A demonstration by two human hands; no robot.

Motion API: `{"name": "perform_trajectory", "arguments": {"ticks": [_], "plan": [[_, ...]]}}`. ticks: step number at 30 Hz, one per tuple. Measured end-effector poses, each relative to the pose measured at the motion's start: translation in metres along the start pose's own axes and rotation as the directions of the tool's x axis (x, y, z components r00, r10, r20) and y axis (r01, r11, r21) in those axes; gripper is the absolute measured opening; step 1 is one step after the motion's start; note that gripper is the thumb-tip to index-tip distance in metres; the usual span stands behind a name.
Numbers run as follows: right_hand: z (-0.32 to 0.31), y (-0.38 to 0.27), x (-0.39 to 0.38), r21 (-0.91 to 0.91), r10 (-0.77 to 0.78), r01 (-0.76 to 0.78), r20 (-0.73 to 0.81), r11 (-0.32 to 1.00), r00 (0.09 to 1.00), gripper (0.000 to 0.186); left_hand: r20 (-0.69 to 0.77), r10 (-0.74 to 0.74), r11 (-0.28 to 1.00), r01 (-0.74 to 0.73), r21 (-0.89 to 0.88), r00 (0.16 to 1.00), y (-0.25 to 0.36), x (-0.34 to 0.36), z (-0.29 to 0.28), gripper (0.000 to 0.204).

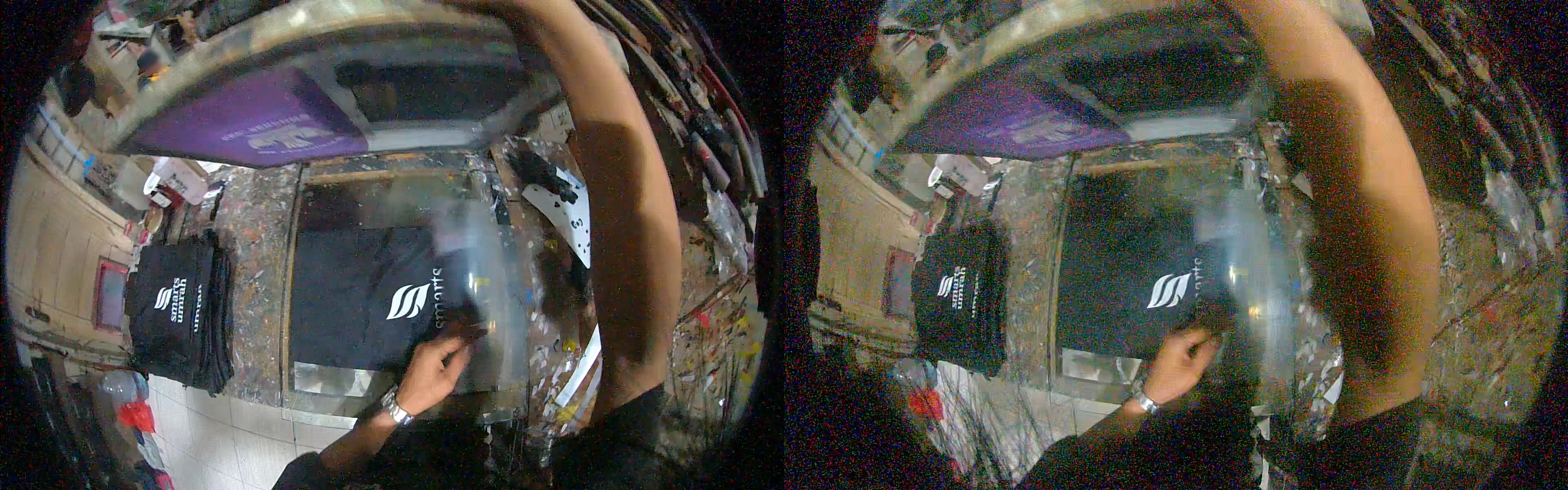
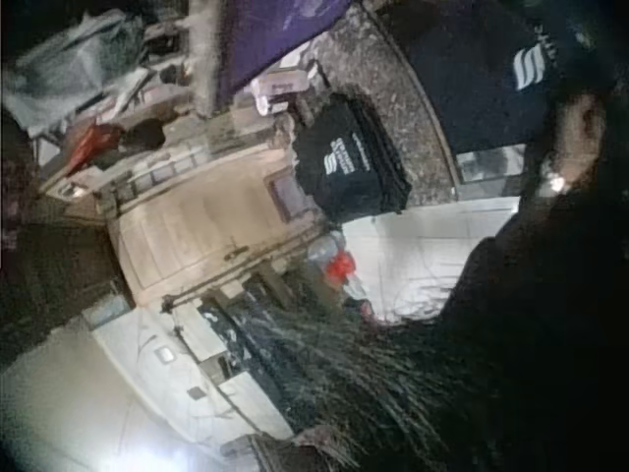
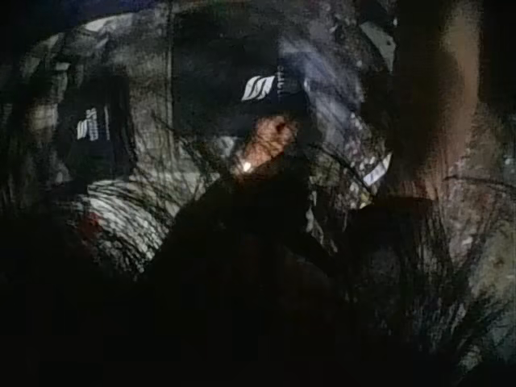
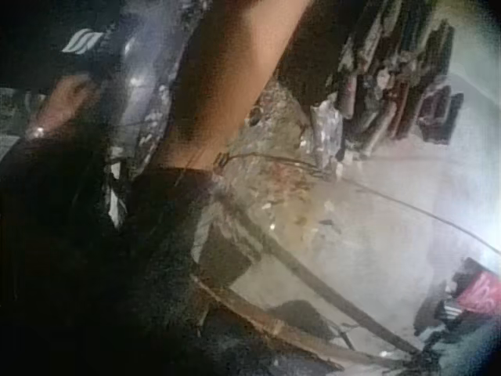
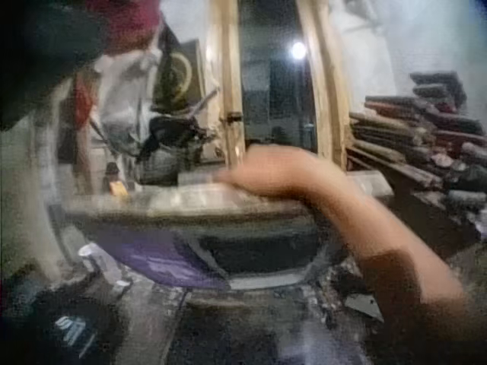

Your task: The person performs screen printing on black t-shirts using a squeegee to spread ink across a mesh screen. A coworker assists by removing the printed shirts and placing them on a stack. The process is repeated multiple times throughout the clip.

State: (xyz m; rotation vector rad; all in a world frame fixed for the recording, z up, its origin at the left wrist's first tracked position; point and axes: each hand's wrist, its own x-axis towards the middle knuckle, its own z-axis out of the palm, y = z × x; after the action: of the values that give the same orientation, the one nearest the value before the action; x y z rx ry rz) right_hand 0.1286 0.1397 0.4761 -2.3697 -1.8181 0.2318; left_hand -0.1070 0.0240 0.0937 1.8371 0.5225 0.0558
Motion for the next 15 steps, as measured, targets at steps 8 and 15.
{"name": "perform_trajectory", "arguments": {"ticks": [8,15], "plan": [[0.266,-0.038,-0.159,-0.267,-0.243,0.103,-0.57,0.958,0.785,0.057,-0.873,-0.23,0.703,-0.547,-0.454,0.43,-0.004,-0.115,-0.093,0.058],[0.422,-0.051,-0.248,0.025,0.01,-0.005,-0.225,1.0,0.974,0.06,-0.477,-0.596,0.703,0.133,-0.698,0.646,-0.113,-0.14,-0.062,0.052]]}}
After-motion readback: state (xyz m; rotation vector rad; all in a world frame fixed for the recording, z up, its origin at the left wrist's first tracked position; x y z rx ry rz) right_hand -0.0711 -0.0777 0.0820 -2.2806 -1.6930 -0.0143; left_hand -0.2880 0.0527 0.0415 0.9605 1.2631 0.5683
